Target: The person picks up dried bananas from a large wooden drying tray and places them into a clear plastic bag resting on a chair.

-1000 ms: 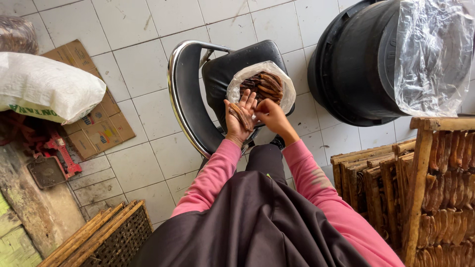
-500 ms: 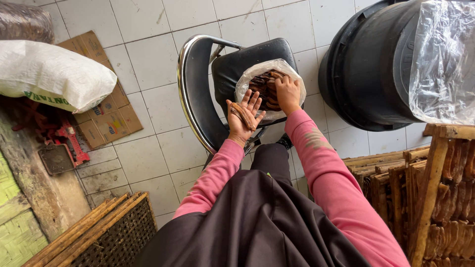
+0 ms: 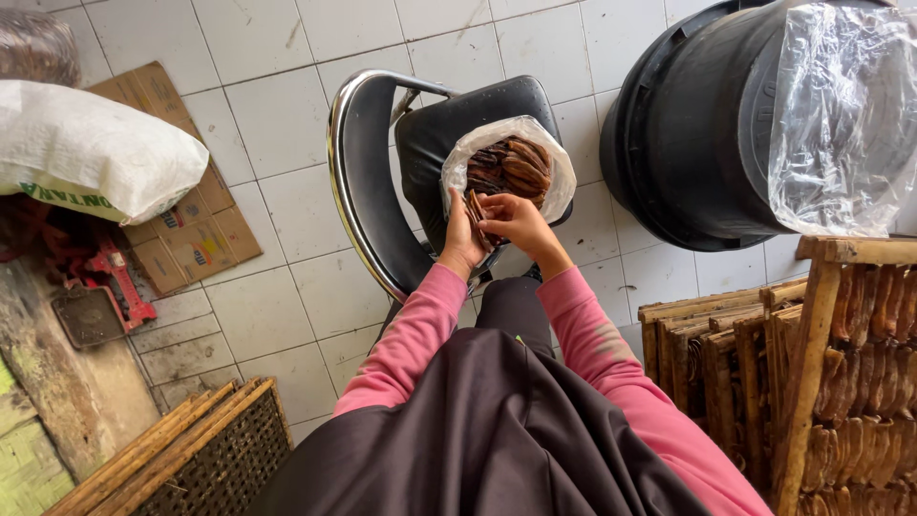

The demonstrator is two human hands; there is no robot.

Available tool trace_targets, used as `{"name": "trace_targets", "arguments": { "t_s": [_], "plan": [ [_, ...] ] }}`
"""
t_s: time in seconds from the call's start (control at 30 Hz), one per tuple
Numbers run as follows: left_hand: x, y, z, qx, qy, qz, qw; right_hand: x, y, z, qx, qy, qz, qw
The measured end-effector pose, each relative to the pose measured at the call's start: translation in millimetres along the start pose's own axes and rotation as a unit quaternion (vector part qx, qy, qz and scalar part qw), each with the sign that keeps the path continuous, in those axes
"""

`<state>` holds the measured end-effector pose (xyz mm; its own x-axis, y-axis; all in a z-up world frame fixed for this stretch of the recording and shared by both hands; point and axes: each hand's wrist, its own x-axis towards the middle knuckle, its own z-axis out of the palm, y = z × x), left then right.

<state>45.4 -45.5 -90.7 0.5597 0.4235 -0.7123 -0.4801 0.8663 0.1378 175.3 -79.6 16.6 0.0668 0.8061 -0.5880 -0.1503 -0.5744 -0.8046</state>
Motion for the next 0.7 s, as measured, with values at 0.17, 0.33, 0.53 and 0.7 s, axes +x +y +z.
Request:
{"name": "trace_targets", "arguments": {
  "t_s": [0.17, 0.33, 0.53, 0.7],
  "plan": [
    [4.4, -0.8, -16.5, 0.007, 0.028, -0.054, 0.998, 5.0, 10.6, -26.2, 0.021, 0.067, -0.011, 0.997],
    [3.9, 5.2, -18.4, 0.034, 0.059, -0.016, 0.998, 43.8, 35.0, -48.4, -0.287, 0.238, -0.137, 0.918],
    [-8.3, 6.4, -7.0, 0.044, 0.005, 0.012, 0.999, 79.5, 69.3, -56.9, -0.528, 0.272, -0.221, 0.773],
    [-15.7, 5.4, -3.4, 0.088, 0.011, 0.042, 0.995, 72.4, 54.8, -53.5, -0.502, 0.270, -0.212, 0.794]
  ]
}}
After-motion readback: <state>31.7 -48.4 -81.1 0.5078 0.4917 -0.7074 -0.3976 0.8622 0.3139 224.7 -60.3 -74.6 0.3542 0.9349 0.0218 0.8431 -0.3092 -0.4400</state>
